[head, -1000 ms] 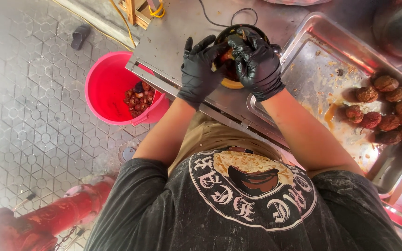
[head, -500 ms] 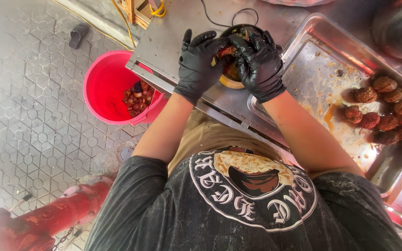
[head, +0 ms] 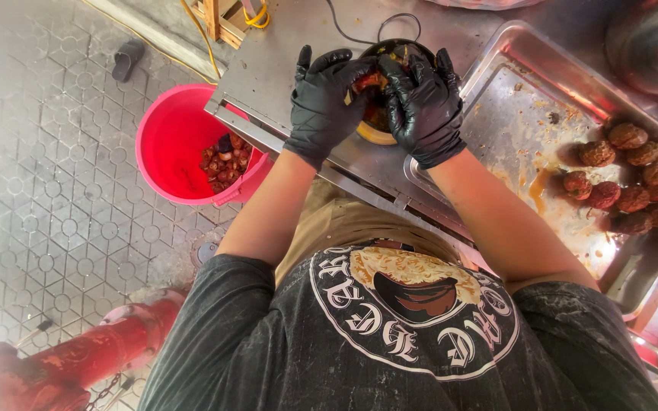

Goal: The recorder is stuffing small red food items with a dark paste filling.

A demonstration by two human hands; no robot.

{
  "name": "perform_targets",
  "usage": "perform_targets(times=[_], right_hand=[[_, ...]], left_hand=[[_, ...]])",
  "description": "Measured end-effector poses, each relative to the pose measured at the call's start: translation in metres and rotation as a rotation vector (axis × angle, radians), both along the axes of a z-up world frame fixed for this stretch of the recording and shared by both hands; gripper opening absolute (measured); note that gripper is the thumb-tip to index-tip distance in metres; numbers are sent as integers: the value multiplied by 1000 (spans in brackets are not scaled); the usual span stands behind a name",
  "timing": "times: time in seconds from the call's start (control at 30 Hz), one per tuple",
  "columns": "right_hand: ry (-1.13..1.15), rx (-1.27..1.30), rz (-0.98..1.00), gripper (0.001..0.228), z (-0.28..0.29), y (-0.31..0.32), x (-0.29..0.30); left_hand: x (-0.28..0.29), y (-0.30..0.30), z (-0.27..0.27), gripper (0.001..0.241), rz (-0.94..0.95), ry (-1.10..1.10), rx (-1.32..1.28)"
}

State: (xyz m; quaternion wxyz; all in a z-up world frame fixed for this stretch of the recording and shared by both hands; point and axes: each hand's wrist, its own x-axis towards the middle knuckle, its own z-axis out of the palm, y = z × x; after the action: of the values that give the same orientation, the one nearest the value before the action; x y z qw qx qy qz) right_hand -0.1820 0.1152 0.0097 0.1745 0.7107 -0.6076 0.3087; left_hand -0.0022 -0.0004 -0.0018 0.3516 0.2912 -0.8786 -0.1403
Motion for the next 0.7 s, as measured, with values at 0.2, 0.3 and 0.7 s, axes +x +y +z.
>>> perform_targets(times=[0.2, 0.3, 0.7], right_hand=[[11, 28, 23, 58, 5, 4, 0], [24, 42, 7, 59, 4, 6, -1], [108, 64, -27, 61, -3, 8, -8]], left_hand=[[1, 1, 3, 44, -4, 8, -5], [-1, 1, 2, 44, 2, 14, -13], [-9, 5, -10, 34, -3, 121, 74]])
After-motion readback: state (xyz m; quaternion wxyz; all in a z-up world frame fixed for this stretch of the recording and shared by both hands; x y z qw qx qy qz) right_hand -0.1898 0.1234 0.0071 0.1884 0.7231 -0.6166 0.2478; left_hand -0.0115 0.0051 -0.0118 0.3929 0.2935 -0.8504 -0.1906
